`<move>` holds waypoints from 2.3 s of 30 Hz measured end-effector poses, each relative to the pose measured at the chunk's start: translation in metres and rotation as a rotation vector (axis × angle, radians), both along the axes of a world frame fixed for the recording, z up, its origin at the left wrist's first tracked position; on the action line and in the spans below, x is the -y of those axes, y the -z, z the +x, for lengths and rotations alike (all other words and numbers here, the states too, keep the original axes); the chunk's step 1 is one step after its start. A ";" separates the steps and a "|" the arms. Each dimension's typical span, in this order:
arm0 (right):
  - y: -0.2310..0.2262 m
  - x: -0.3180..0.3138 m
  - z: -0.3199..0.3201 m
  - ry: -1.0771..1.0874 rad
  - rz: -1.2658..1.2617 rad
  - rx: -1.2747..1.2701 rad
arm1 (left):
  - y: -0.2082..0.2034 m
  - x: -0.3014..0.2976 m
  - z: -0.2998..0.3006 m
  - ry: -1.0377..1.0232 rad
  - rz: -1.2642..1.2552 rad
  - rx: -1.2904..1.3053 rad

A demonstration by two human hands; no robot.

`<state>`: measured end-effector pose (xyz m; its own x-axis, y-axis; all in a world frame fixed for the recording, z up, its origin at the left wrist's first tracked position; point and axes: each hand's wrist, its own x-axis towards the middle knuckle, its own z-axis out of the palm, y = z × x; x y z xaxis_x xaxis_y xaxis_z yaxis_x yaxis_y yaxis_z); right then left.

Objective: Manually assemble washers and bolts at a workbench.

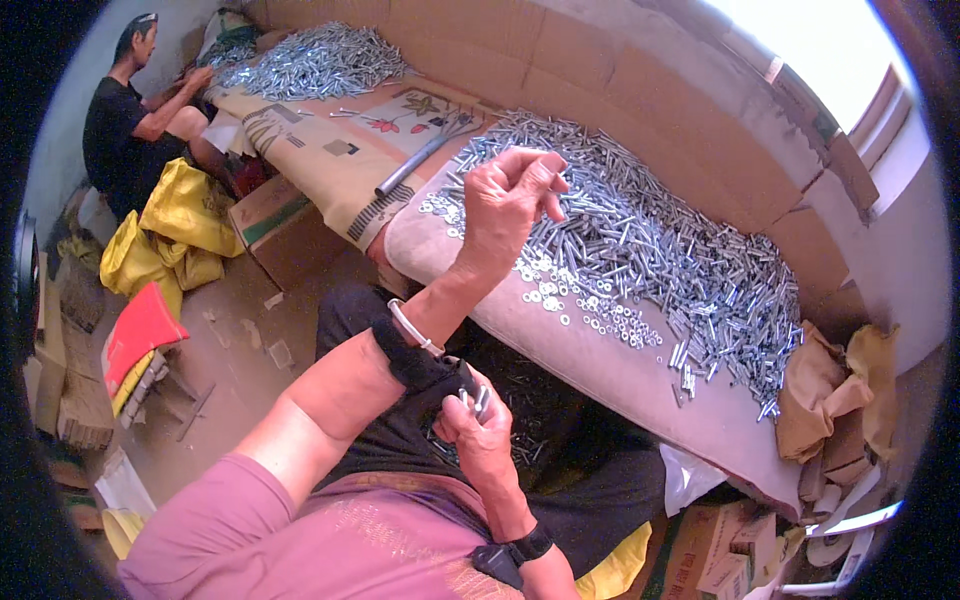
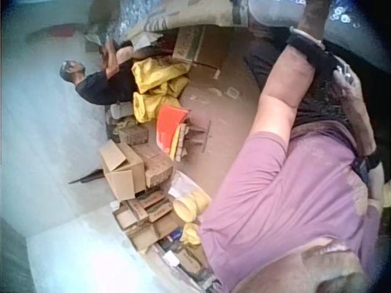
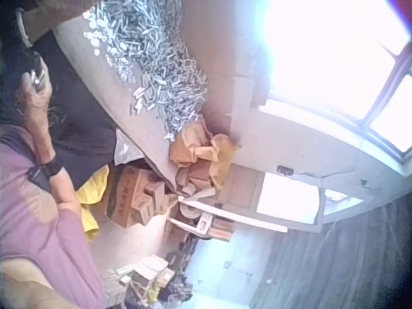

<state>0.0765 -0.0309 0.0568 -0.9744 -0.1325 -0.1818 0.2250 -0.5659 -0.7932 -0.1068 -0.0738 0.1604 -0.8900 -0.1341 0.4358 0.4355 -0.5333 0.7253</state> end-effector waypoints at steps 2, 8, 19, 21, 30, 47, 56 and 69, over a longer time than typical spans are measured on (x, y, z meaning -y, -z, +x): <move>0.006 0.001 -0.002 -0.038 -0.023 0.021 | 0.002 -0.003 0.001 0.011 -0.062 -0.052; -0.001 0.003 -0.003 -0.020 0.100 0.024 | 0.015 -0.004 -0.001 -0.059 -0.366 -0.121; -0.012 0.009 -0.005 0.055 0.368 0.070 | 0.093 0.001 -0.012 -0.443 -1.245 -1.083; -0.010 0.013 -0.005 0.072 0.441 0.054 | 0.103 -0.003 -0.009 -0.432 -1.260 -1.133; -0.011 0.015 -0.005 0.035 0.548 0.032 | 0.063 -0.011 -0.003 -0.088 -0.661 -0.386; -0.010 0.006 0.003 0.103 0.635 -0.071 | 0.082 -0.024 -0.007 -0.475 -1.131 -1.165; -0.015 0.015 -0.001 0.095 0.620 0.002 | 0.056 -0.034 -0.024 0.211 -0.469 -0.098; -0.036 -0.047 -0.002 0.173 0.362 -0.089 | 0.025 -0.025 -0.052 0.787 0.515 0.531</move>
<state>0.0745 0.0157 0.0924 -0.9907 0.0921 -0.1002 0.0720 -0.2701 -0.9601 -0.1587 -0.0486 0.1353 -0.8652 0.5009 0.0237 -0.4664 -0.8212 0.3288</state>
